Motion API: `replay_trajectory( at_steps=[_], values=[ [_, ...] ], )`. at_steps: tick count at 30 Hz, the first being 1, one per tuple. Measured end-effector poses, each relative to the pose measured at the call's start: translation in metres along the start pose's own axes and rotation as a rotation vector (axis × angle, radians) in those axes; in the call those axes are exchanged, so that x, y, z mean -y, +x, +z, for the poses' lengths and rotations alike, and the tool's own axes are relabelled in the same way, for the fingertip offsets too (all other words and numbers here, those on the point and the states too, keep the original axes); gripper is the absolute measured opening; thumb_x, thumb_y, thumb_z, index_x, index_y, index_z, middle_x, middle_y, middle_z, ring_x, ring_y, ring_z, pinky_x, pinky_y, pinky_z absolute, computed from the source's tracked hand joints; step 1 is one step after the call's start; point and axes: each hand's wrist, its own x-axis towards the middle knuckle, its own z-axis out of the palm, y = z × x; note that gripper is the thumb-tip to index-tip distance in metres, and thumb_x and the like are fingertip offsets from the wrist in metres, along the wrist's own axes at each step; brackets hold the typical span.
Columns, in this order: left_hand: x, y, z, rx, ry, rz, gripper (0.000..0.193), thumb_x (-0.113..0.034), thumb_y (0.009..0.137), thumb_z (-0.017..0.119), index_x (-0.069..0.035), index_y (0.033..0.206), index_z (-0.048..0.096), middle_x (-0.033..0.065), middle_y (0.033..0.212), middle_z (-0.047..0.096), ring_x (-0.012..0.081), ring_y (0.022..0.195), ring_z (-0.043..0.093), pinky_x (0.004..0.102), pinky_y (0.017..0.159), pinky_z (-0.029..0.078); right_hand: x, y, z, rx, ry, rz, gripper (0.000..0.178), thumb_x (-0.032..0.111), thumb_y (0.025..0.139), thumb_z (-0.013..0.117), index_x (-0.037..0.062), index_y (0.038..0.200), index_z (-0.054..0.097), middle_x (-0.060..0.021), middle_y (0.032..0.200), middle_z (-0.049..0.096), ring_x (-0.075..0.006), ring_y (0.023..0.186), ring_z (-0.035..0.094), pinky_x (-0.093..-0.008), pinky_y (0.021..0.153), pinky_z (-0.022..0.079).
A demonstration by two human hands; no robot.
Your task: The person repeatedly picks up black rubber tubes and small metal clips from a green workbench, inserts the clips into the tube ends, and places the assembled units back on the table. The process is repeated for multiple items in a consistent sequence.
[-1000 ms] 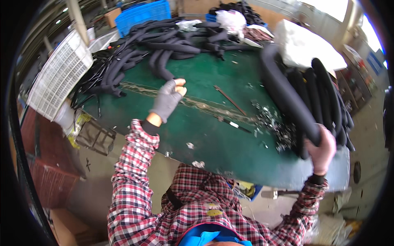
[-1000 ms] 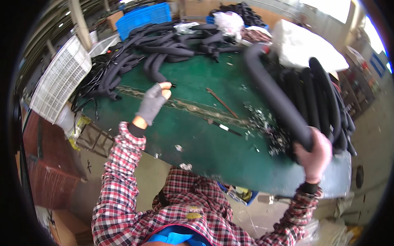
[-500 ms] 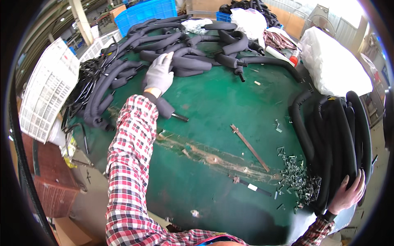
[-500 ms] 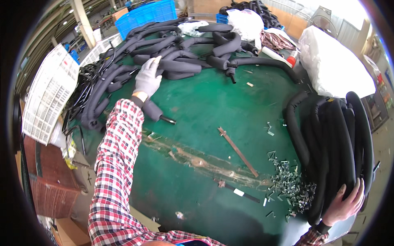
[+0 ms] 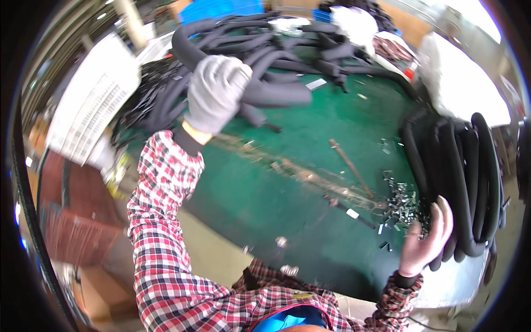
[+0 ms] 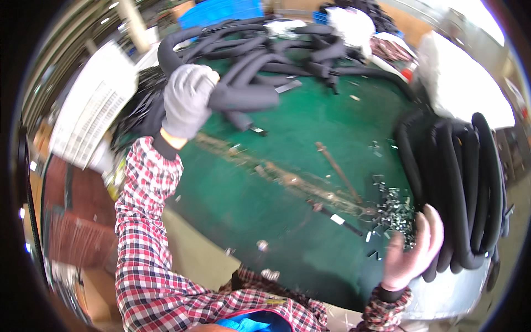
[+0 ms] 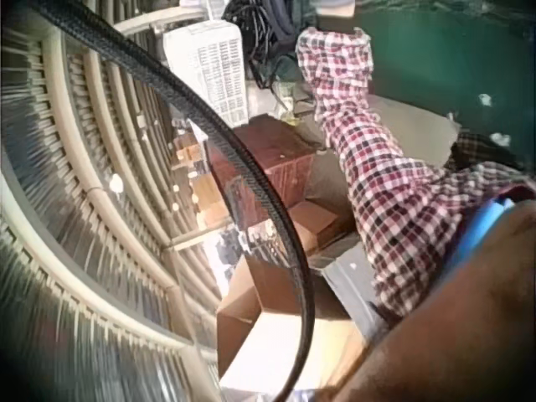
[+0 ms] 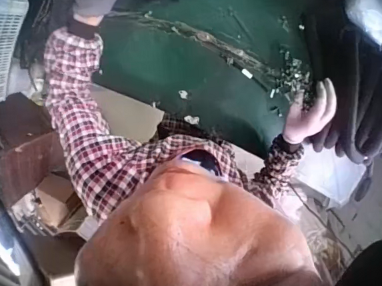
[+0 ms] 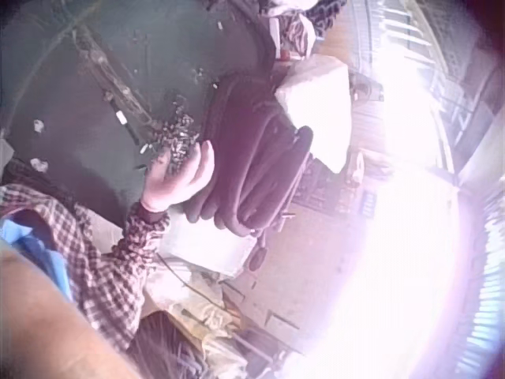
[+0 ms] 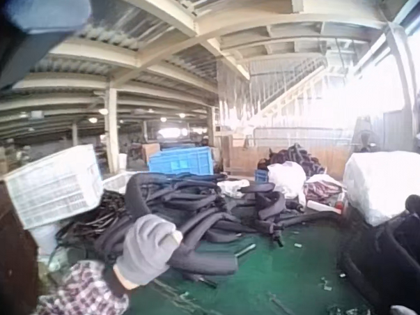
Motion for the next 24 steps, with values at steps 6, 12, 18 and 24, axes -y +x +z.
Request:
replay_trajectory(
  at_steps=[6, 12, 18, 24],
  values=[
    [-0.092, -0.083, -0.275, 0.143, 0.08, 0.065, 0.04, -0.006, 0.07, 0.076, -0.007, 0.108, 0.065, 0.0101, 0.101, 0.063, 0.0281, 0.085, 0.062, 0.0422, 0.074, 0.053, 0.168, 0.005, 0.005, -0.121, 0.749, -0.538, 0.071, 0.053, 0.086, 0.072, 0.0002, 0.132, 0.056, -0.0223, 0.126, 0.063, -0.0425, 0.115, 0.061, -0.0532, 0.1, 0.046],
    [-0.16, -0.174, -0.369, 0.291, 0.045, -0.185, 0.038, -0.012, 0.063, 0.075, -0.007, 0.1, 0.065, 0.0112, 0.098, 0.065, 0.0315, 0.087, 0.063, 0.0438, 0.075, 0.052, 0.247, -0.064, 0.006, 0.348, 1.104, -0.733, 0.082, 0.075, 0.082, 0.055, 0.003, 0.122, 0.062, -0.0103, 0.083, 0.056, -0.0291, 0.074, 0.056, -0.0414, 0.074, 0.044],
    [-0.222, -0.258, -0.295, 0.217, -0.077, -0.562, 0.033, 0.005, 0.079, 0.066, -0.001, 0.111, 0.064, 0.0187, 0.106, 0.068, 0.0403, 0.096, 0.065, 0.0477, 0.088, 0.051, 0.188, -0.079, 0.06, -0.051, 0.939, -0.864, 0.072, 0.074, 0.085, 0.05, 0.008, 0.113, 0.061, -0.0099, 0.094, 0.056, -0.0316, 0.086, 0.057, -0.0447, 0.075, 0.043],
    [-0.228, -0.27, -0.24, 0.264, -0.084, -0.716, 0.034, 0.005, 0.081, 0.066, -0.002, 0.114, 0.064, 0.0157, 0.106, 0.068, 0.0387, 0.096, 0.064, 0.0477, 0.085, 0.05, 0.029, -0.044, 0.022, -0.176, 0.366, -0.4, 0.049, 0.042, 0.079, 0.073, 0.0081, 0.112, 0.063, -0.0086, 0.113, 0.062, -0.0307, 0.107, 0.06, -0.0452, 0.093, 0.045]
  ],
)
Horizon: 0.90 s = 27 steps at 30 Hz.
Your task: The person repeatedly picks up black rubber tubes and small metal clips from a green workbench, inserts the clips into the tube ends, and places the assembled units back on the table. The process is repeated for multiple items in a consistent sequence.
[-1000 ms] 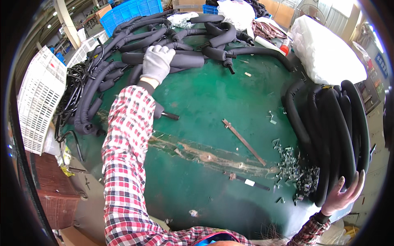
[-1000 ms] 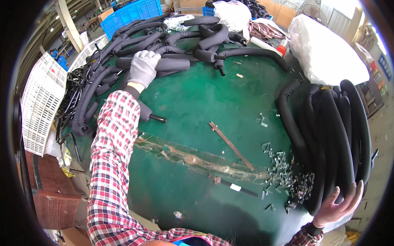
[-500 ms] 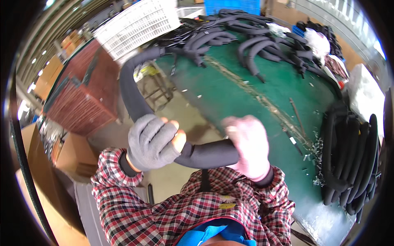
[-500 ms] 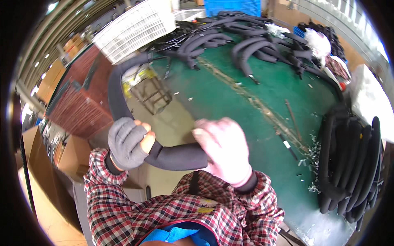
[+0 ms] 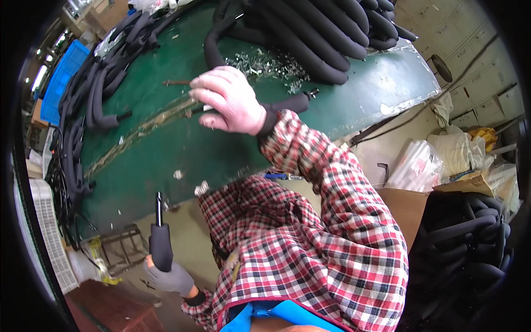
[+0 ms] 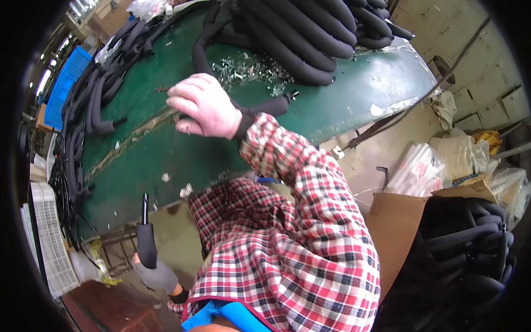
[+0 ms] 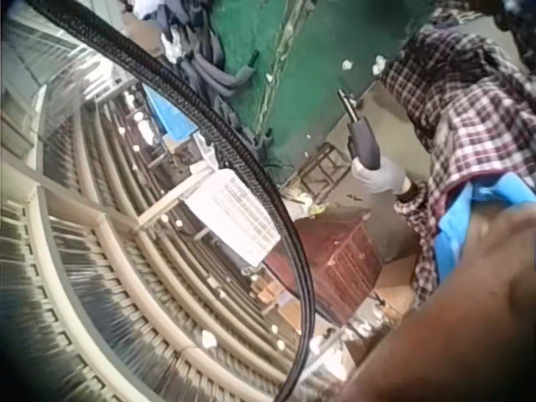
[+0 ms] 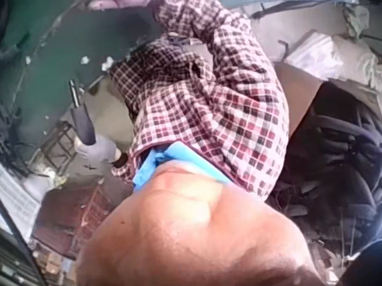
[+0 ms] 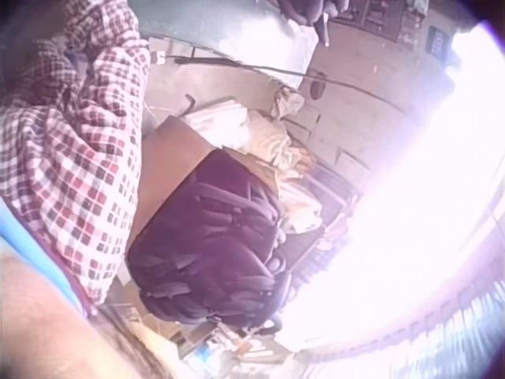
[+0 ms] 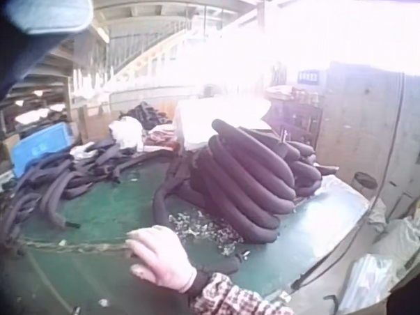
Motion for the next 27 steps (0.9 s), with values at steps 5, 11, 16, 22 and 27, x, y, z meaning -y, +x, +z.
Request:
replay_trajectory(
  at_steps=[5, 11, 16, 22, 27],
  values=[
    [0.005, 0.01, -0.043, 0.191, -0.069, 0.061, 0.049, 0.005, 0.08, 0.068, -0.004, 0.128, 0.06, 0.0162, 0.107, 0.066, 0.0391, 0.098, 0.063, 0.049, 0.084, 0.048, 0.09, -0.015, -0.029, 0.464, -0.279, 0.623, 0.075, 0.029, 0.064, 0.087, 0.0085, 0.128, 0.054, -0.0103, 0.12, 0.055, -0.0285, 0.108, 0.058, -0.0456, 0.096, 0.044],
    [-0.021, 0.017, -0.029, 0.582, -0.307, -0.178, 0.081, -0.012, 0.071, 0.086, -0.01, 0.143, 0.049, 0.0216, 0.115, 0.066, 0.0436, 0.093, 0.065, 0.0494, 0.08, 0.05, 0.06, -0.036, -0.023, 0.463, -0.422, 0.658, 0.034, 0.005, 0.078, 0.067, 0.0059, 0.11, 0.058, -0.0123, 0.095, 0.059, -0.0304, 0.076, 0.066, -0.0429, 0.065, 0.053],
    [-0.028, 0.01, -0.008, 0.709, -0.688, -0.085, 0.081, -0.009, 0.07, 0.084, -0.01, 0.143, 0.047, 0.0143, 0.105, 0.065, 0.028, 0.09, 0.066, 0.0396, 0.085, 0.052, 0.061, 0.039, -0.124, 0.068, -0.318, 0.556, 0.036, 0.001, 0.072, 0.069, 0.0078, 0.107, 0.06, -0.015, 0.093, 0.066, -0.0386, 0.081, 0.067, -0.0471, 0.072, 0.054],
    [-0.028, 0.012, -0.01, 1.059, -0.765, -0.007, 0.072, -0.024, 0.066, 0.09, -0.008, 0.129, 0.056, 0.0167, 0.099, 0.07, 0.0346, 0.091, 0.07, 0.042, 0.081, 0.054, 0.002, 0.11, -0.257, -0.15, -0.403, 0.458, 0.03, 0.007, 0.083, 0.069, 0.0058, 0.113, 0.068, -0.0158, 0.1, 0.07, -0.0298, 0.095, 0.069, -0.036, 0.086, 0.055],
    [-0.032, 0.023, -0.012, 1.111, -0.83, 0.031, 0.064, -0.031, 0.067, 0.09, -0.003, 0.117, 0.062, 0.0157, 0.095, 0.071, 0.0293, 0.086, 0.071, 0.0392, 0.078, 0.055, -0.153, 0.097, -0.331, 0.289, -0.554, 0.512, 0.037, 0.009, 0.091, 0.063, 0.0025, 0.127, 0.063, -0.0096, 0.11, 0.07, -0.0191, 0.098, 0.066, -0.0297, 0.093, 0.052]
  ],
)
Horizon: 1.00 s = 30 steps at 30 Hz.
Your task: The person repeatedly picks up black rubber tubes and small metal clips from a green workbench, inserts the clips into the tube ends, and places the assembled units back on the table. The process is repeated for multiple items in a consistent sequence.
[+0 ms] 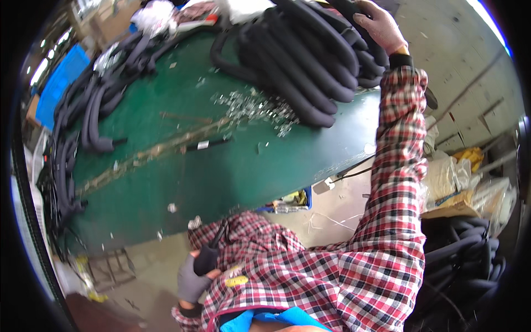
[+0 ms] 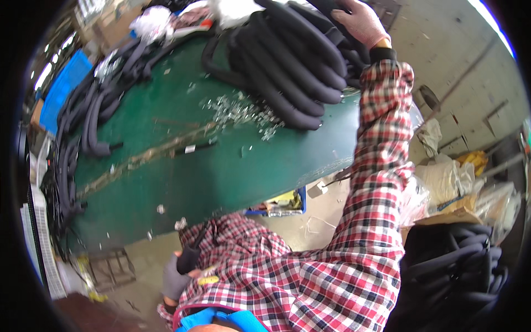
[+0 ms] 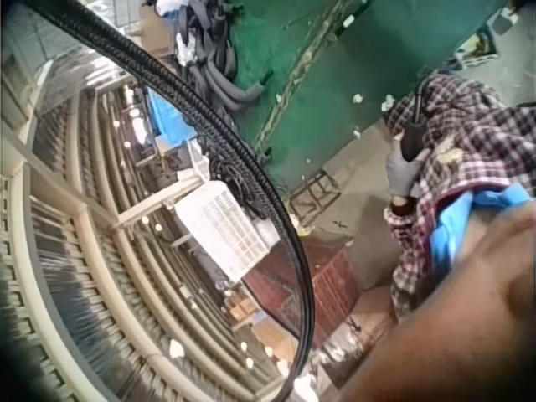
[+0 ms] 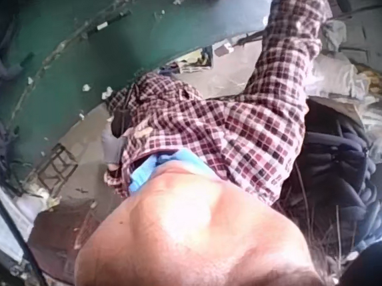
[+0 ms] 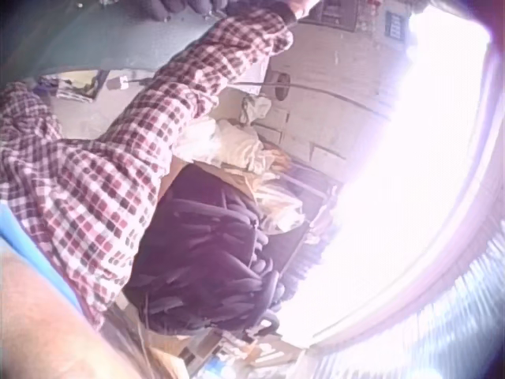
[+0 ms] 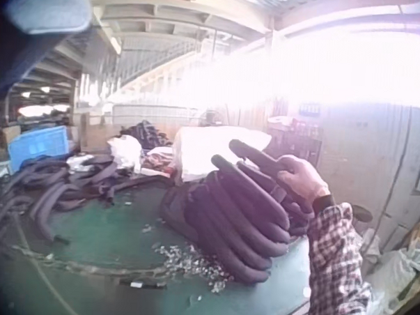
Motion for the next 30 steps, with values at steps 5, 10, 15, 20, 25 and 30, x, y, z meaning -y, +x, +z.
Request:
replay_trajectory(
  at_steps=[5, 10, 15, 20, 25, 30],
  values=[
    [-0.01, -0.031, -0.012, -0.281, -0.157, -0.166, 0.037, -0.012, 0.079, 0.081, -0.001, 0.11, 0.062, 0.007, 0.085, 0.068, 0.0151, 0.075, 0.064, 0.0324, 0.072, 0.053, 0.006, -0.022, 0.101, -0.248, -0.377, 0.145, 0.031, 0.008, 0.094, 0.062, 0.0015, 0.123, 0.066, -0.0091, 0.112, 0.072, -0.0178, 0.099, 0.067, -0.0297, 0.091, 0.053],
    [-0.018, -0.046, -0.015, -0.457, -0.089, -0.133, 0.04, -0.011, 0.075, 0.082, -0.001, 0.107, 0.06, 0.0059, 0.08, 0.063, 0.0135, 0.071, 0.058, 0.031, 0.067, 0.049, 0.224, -0.114, 0.166, 0.011, 0.838, -0.103, 0.033, 0.027, 0.102, 0.057, 0.0021, 0.121, 0.067, -0.0095, 0.113, 0.071, -0.0223, 0.096, 0.067, -0.0341, 0.091, 0.053],
    [-0.011, -0.024, -0.016, -0.369, -0.059, -0.06, 0.047, -0.009, 0.077, 0.082, 0.001, 0.118, 0.059, 0.007, 0.09, 0.064, 0.0155, 0.079, 0.061, 0.0318, 0.074, 0.051, 0.413, -0.233, 0.225, 0.932, 1.741, 0.361, 0.055, 0.051, 0.106, 0.044, 0.002, 0.113, 0.068, -0.0083, 0.097, 0.071, -0.0131, 0.077, 0.066, -0.0269, 0.073, 0.055],
    [-0.014, -0.019, 0.016, -0.411, -0.175, -0.079, 0.057, -0.016, 0.078, 0.084, -0.003, 0.127, 0.058, 0.0147, 0.095, 0.07, 0.0257, 0.084, 0.069, 0.0362, 0.078, 0.054, 0.435, -0.247, 0.214, 0.985, 1.761, 0.556, 0.058, 0.048, 0.11, 0.035, 0.0021, 0.102, 0.07, -0.0014, 0.077, 0.067, -0.0062, 0.064, 0.057, -0.022, 0.064, 0.048],
    [-0.026, -0.011, 0.029, -0.408, -0.019, -0.125, 0.05, -0.019, 0.086, 0.079, -0.001, 0.127, 0.057, 0.0153, 0.095, 0.068, 0.0248, 0.084, 0.067, 0.0359, 0.078, 0.053, 0.423, -0.257, 0.225, 0.756, 1.556, 0.225, 0.055, 0.041, 0.111, 0.033, -0.0002, 0.093, 0.065, -0.0074, 0.076, 0.066, -0.0183, 0.074, 0.064, -0.0336, 0.073, 0.054],
    [-0.055, -0.002, 0.023, -0.33, 0.066, -0.279, 0.05, -0.024, 0.089, 0.078, 0.002, 0.125, 0.057, 0.0198, 0.092, 0.067, 0.0307, 0.081, 0.067, 0.0398, 0.076, 0.052, 0.421, -0.257, 0.216, 0.605, 1.351, 0.1, 0.042, 0.034, 0.108, 0.038, 0.0065, 0.085, 0.059, -0.0122, 0.069, 0.056, -0.036, 0.065, 0.057, -0.0403, 0.065, 0.049]
  ],
)
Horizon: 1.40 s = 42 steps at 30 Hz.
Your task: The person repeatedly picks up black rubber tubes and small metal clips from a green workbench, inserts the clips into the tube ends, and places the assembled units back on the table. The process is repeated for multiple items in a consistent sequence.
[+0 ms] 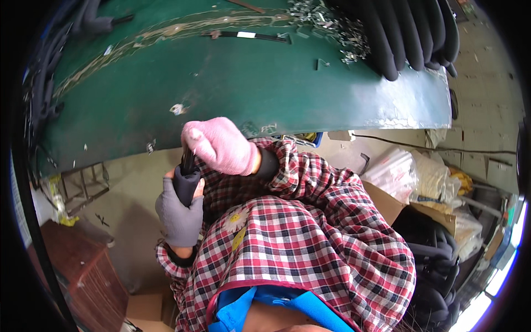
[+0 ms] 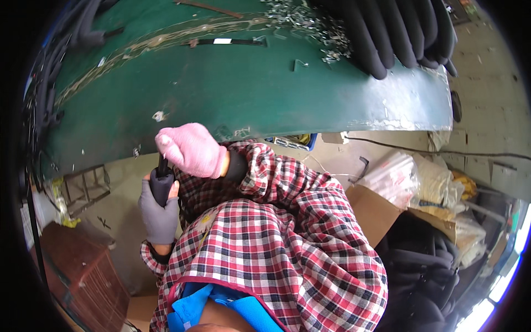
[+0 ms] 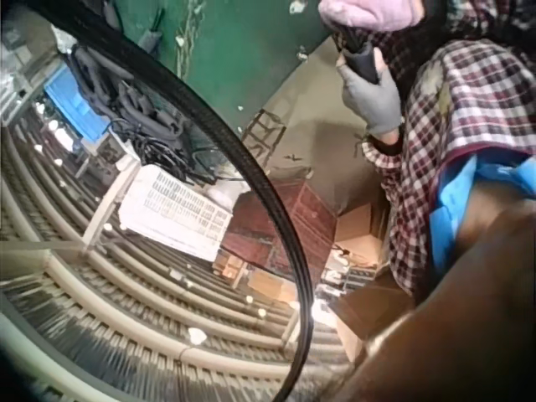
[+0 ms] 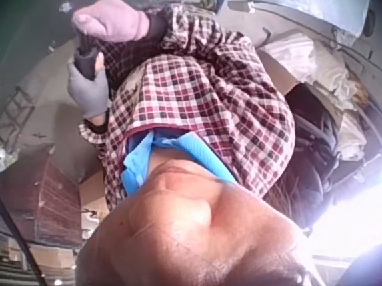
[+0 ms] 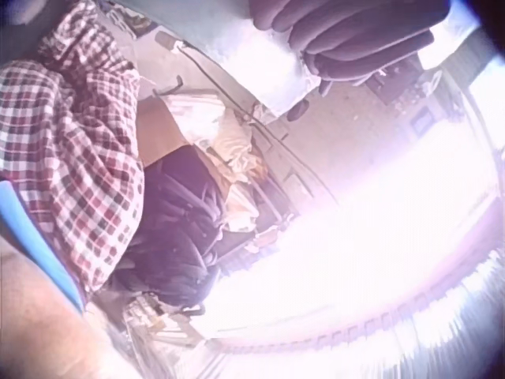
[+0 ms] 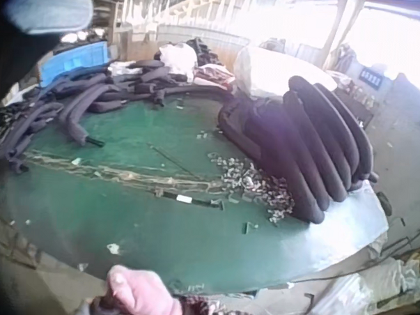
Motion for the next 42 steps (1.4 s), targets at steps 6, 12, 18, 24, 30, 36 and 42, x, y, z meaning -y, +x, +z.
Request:
replay_trajectory(
  at_steps=[6, 12, 18, 24, 30, 36, 42],
  values=[
    [0.005, 0.025, 0.006, -0.021, 0.112, 0.1, 0.047, -0.028, 0.085, 0.079, 0.001, 0.116, 0.058, 0.0261, 0.088, 0.067, 0.0473, 0.08, 0.066, 0.0511, 0.07, 0.049, 0.011, 0.0, 0.002, -0.029, -0.154, 0.024, 0.031, 0.033, 0.103, 0.047, 0.0115, 0.085, 0.059, -0.0145, 0.072, 0.059, -0.0411, 0.069, 0.06, -0.0452, 0.063, 0.049],
    [0.011, 0.047, 0.025, 0.051, -0.114, 0.184, 0.033, -0.009, 0.091, 0.073, 0.001, 0.117, 0.056, 0.0031, 0.082, 0.06, 0.0086, 0.063, 0.057, 0.0267, 0.055, 0.047, 0.013, 0.008, -0.042, -0.062, -0.346, -0.075, 0.027, 0.033, 0.098, 0.056, 0.0124, 0.108, 0.071, -0.0144, 0.089, 0.067, -0.0355, 0.085, 0.067, -0.0428, 0.075, 0.055],
    [0.028, 0.055, 0.025, -0.029, -0.329, -0.072, 0.039, -0.004, 0.087, 0.077, 0.001, 0.12, 0.057, 0.0036, 0.091, 0.063, 0.0091, 0.076, 0.059, 0.0258, 0.067, 0.051, -0.017, -0.043, -0.204, -0.673, -1.102, 0.141, 0.02, 0.019, 0.08, 0.077, 0.0132, 0.099, 0.076, -0.0078, 0.101, 0.069, -0.028, 0.093, 0.066, -0.0398, 0.084, 0.054],
    [0.012, 0.05, 0.013, -0.042, -0.525, -0.053, 0.028, -0.002, 0.087, 0.072, 0.0, 0.112, 0.061, 0.0021, 0.088, 0.065, 0.0079, 0.071, 0.06, 0.0245, 0.065, 0.049, -0.044, -0.021, -0.191, -0.489, -1.077, -0.007, 0.008, 0.014, 0.085, 0.071, 0.0101, 0.091, 0.071, -0.0063, 0.099, 0.068, -0.0301, 0.09, 0.065, -0.0396, 0.079, 0.054],
    [0.004, 0.055, 0.001, -0.027, -0.551, -0.045, 0.027, 0.001, 0.083, 0.068, 0.0, 0.109, 0.063, 0.005, 0.094, 0.071, 0.0107, 0.08, 0.064, 0.0268, 0.073, 0.053, 0.006, 0.011, -0.069, -0.131, -0.675, -0.248, 0.013, 0.012, 0.084, 0.072, 0.0157, 0.095, 0.067, -0.006, 0.082, 0.066, -0.029, 0.076, 0.067, -0.0375, 0.064, 0.054],
    [0.01, 0.038, -0.002, -0.137, -0.523, -0.082, 0.031, -0.008, 0.081, 0.075, -0.001, 0.109, 0.065, 0.0095, 0.091, 0.07, 0.0183, 0.078, 0.066, 0.0329, 0.073, 0.053, 0.004, 0.01, -0.009, 0.095, -0.279, -0.386, 0.027, 0.0, 0.075, 0.07, 0.0127, 0.098, 0.068, -0.0058, 0.091, 0.069, -0.0311, 0.079, 0.067, -0.0393, 0.065, 0.054],
    [0.018, 0.035, 0.0, -0.133, -0.474, -0.046, 0.032, -0.009, 0.079, 0.077, 0.001, 0.107, 0.064, 0.0113, 0.088, 0.068, 0.0198, 0.078, 0.065, 0.034, 0.074, 0.053, 0.001, -0.01, 0.013, -0.049, -0.188, -0.273, 0.025, 0.002, 0.072, 0.077, 0.0122, 0.094, 0.071, -0.0059, 0.091, 0.071, -0.0281, 0.079, 0.068, -0.0361, 0.064, 0.053]
  ],
)
